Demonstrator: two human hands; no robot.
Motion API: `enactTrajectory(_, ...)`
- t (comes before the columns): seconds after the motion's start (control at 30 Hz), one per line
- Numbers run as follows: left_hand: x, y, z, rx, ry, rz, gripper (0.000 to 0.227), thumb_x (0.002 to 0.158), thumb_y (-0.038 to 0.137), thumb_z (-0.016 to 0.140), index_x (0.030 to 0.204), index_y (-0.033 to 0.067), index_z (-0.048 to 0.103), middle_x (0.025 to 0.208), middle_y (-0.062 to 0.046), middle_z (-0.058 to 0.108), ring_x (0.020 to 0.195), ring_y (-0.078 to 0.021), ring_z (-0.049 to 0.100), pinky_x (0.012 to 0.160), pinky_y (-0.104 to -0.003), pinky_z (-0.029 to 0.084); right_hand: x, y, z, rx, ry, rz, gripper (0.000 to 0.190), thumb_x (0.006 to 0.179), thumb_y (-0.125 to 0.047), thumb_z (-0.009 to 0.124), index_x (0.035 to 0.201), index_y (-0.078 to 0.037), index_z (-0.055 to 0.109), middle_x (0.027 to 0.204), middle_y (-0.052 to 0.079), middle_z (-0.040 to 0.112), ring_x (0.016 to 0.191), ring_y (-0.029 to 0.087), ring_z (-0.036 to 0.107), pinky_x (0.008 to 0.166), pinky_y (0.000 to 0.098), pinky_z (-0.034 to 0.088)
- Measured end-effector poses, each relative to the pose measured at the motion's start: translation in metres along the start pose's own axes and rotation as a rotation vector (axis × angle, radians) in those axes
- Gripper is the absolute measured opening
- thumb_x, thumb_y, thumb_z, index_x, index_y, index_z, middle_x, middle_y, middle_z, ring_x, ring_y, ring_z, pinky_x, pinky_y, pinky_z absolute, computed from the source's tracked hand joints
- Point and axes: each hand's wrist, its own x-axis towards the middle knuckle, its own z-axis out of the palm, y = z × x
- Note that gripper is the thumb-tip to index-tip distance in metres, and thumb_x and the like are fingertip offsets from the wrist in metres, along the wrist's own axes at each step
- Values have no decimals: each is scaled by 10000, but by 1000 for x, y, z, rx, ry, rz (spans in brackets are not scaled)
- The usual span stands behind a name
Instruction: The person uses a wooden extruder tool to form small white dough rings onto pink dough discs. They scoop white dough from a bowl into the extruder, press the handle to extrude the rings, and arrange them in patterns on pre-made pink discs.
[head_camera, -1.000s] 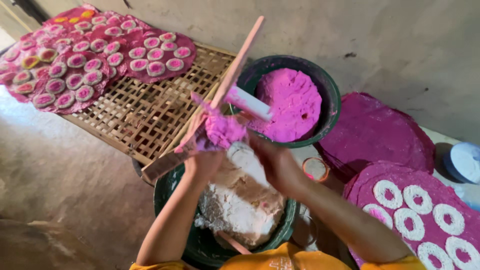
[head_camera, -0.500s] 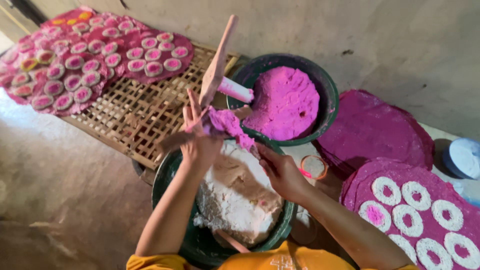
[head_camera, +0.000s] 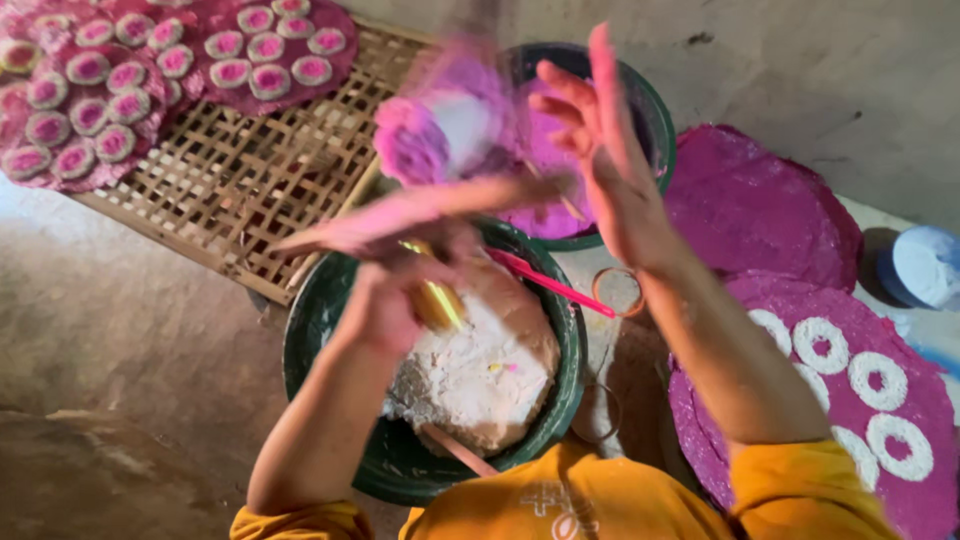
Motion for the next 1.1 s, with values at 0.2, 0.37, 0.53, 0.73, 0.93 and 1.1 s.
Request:
enactTrajectory(0.2, -32, -75, 55, 27, -311, -454, 486, 755, 37, 668, 1239, 71, 630, 1149, -90, 723, 1006, -203, 660, 817, -333, 534, -76, -66, -24, 659, 226, 75, 588, 1012, -226, 632, 1523, -27, 419, 1463, 350, 505, 1162, 416, 643, 876, 481, 573)
enactTrajectory(0.37, -50, -62, 76, 1071, -595, 411, 419, 876, 316, 803, 1173, 82, 622, 1090, -83, 681, 1025, -222, 700, 916, -373, 575, -167, -109, -80, 855, 262, -120, 600, 983, -255, 670, 1488, -30, 436, 1498, 344, 480, 1164, 413, 647, 855, 511, 591)
enactTrajectory(0.53, -63, -75, 135, 1359, -619, 33, 506, 702, 403, 804, 1065, 126, 588, 949, -45, 645, 862, -268, 688, 694, -406, 540, -227, -118, -101, 245, 284, -572, 568, 984, -118, 665, 1487, -123, 402, 1355, 320, 568, 1138, 414, 718, 914, 473, 644)
enactTrajectory(0.73, -81, -131, 180, 1370, -777, 172, 491, 726, 305, 821, 1151, 125, 652, 1087, -102, 697, 897, -345, 682, 695, -451, 538, -282, -121, -107, 262, 290, -411, 779, 889, -139, 591, 1614, -137, 303, 1236, 269, 630, 1132, 499, 688, 991, 654, 561)
enactTrajectory(0.93, -46, -177, 224, 824, -940, 140, 406, 788, 153, 846, 1159, 82, 697, 1084, -73, 724, 1036, -244, 711, 946, -399, 548, -352, -61, -174, 642, -71, 90, 779, 1001, -343, 622, 1603, -54, 219, 1449, 260, 483, 1323, 347, 523, 1041, 479, 469)
enactTrajectory(1.1, -3, -189, 264, 579, -1053, 85, 688, 796, 293, 888, 1368, 78, 572, 1356, -124, 598, 1290, -275, 551, 1100, -416, 432, -431, -7, -221, 1178, -419, 528, 760, 983, -524, 559, 1517, -14, 381, 1312, 184, 558, 1170, 277, 542, 997, 423, 458)
